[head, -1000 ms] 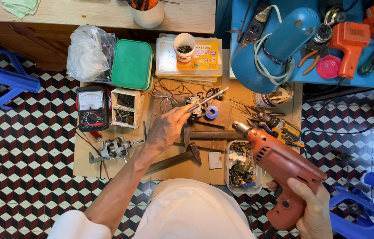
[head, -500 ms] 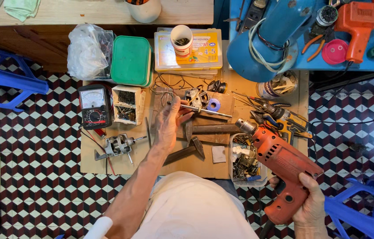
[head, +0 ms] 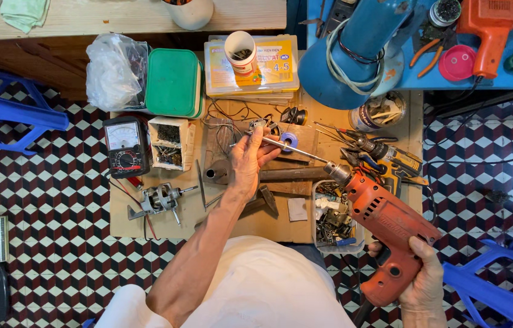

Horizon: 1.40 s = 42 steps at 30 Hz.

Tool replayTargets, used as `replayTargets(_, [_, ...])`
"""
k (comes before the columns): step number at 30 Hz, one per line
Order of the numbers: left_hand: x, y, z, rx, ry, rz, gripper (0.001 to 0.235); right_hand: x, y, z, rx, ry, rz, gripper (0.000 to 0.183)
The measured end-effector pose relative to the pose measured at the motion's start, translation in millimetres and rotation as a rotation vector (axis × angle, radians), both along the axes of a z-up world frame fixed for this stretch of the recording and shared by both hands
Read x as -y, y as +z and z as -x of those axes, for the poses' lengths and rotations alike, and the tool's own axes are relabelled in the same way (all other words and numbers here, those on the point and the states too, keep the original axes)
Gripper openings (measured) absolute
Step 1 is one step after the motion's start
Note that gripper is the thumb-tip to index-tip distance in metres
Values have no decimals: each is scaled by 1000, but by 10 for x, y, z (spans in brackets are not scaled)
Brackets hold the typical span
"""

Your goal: The person disassembles and reassembles a small electrical motor using a screwdriver and a power drill. They remove screws, separate the motor housing, and then reassemble the components on a cluttered workbench.

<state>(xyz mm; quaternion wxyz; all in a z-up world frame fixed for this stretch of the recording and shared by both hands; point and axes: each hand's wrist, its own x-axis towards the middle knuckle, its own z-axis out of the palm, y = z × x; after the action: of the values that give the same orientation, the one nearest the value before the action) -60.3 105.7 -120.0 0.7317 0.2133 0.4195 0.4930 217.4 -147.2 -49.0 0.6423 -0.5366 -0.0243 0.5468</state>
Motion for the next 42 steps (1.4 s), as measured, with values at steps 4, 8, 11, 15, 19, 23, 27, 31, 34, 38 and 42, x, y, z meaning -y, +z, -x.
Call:
replayTargets(4, [-9,43,-18,-12,-29,3,40,24,-54,-63,-3,-7,10,60])
replayTargets(8, [-32,90,-79,-26,-87,2,40,28,-112,-103,-27,2,28,62])
replayTargets(11, [-43,121,-155,-23,-128,3,38,41,-153,-120,-73,8,-1,64])
replayTargets(15, [-34,158,-221,-24,-99,6,34,69,-250,-156,-92,-24,6,66])
replayTargets(19, [-41,171,-322,82,-142,-41,37,145,-409,-225,-132,-56,23,67])
replayTargets(23, [-87,147,-448,149,-210,-94,39,207,-614,-306,-190,-41,-9,69])
replayTargets(27, [-102,99,-499,179,-225,-64,36,258,-762,-410,-264,11,8,74])
replayTargets(31, [-106,70,-451,105,-212,-39,35,229,-815,-435,-247,26,52,74])
replayTargets(34, [-103,71,-415,83,-192,-27,34,192,-813,-394,-255,37,0,75])
replayTargets(38, [-119,111,-382,38,-177,-18,29,119,-800,-361,-355,56,-97,76])
replayTargets(42, [-121,143,-354,17,-162,-10,26,106,-827,-367,-388,40,-97,77])
